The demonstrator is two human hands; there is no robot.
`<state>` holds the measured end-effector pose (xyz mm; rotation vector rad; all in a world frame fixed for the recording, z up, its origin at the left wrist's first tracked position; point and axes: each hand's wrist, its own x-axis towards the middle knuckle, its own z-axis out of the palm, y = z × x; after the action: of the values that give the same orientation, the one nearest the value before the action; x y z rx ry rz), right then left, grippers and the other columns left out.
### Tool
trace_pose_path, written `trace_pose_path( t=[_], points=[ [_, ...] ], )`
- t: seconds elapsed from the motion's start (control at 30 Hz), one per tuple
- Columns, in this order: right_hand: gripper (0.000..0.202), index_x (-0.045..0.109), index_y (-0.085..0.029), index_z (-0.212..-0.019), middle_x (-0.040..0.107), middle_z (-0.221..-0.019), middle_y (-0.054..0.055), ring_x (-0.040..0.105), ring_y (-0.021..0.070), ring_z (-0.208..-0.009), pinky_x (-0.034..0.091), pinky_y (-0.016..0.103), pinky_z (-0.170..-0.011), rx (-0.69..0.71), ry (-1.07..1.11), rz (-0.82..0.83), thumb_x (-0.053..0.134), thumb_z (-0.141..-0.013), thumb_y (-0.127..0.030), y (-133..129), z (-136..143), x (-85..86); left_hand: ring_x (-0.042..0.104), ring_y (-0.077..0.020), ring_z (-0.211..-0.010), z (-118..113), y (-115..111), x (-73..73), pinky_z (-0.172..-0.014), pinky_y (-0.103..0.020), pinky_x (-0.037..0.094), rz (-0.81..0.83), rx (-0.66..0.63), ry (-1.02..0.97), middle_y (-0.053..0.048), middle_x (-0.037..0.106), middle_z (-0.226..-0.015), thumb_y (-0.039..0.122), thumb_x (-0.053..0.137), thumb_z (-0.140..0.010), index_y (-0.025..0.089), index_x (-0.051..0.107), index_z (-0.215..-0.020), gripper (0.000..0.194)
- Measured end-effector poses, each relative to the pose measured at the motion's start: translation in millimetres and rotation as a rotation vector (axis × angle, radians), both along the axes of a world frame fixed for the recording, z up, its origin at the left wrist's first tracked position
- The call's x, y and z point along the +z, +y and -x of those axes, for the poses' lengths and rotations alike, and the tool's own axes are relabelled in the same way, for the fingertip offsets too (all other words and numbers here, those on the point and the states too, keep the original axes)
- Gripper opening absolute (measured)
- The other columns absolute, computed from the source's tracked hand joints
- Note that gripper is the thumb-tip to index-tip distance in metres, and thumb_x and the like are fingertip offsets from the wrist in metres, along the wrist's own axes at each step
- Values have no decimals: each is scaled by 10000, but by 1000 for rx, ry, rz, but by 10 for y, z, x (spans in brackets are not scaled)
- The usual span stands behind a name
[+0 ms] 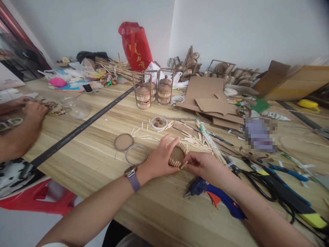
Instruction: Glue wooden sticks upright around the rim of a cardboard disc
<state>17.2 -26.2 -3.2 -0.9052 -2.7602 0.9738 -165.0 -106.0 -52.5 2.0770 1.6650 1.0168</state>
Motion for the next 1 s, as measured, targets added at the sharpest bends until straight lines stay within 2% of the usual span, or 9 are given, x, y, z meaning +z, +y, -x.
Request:
trace_pose_path(
  t=[0.5,0.8,1.0],
  points=[
    [100,608,-206,-756,631,-644,0,536,148,-571,368,235,-537,21,-17,-114,525,-807,-186,-72,49,-18,266,-385,-1391,-4,10,15,-1076,-567,358,29,12,-21,-197,154,-1496,258,833,-613,257,174,-1460,1073],
    [116,581,-203,-779,658,-730,21,591,168,-674,406,245,-611,61,47,-146,503,-836,-139,-83,51,-111,262,-396,-1391,3,11,3,-1063,-574,371,37,8,-24,-207,140,-1500,325,844,-620,246,170,-1462,1081],
    [133,562,-201,-766,645,-781,40,587,187,-748,429,273,-671,89,78,-173,501,-824,-98,-90,56,-98,270,-389,-1392,-2,-2,23,-1065,-568,373,38,7,-26,-189,146,-1510,300,837,-631,268,185,-1458,1054]
  ],
)
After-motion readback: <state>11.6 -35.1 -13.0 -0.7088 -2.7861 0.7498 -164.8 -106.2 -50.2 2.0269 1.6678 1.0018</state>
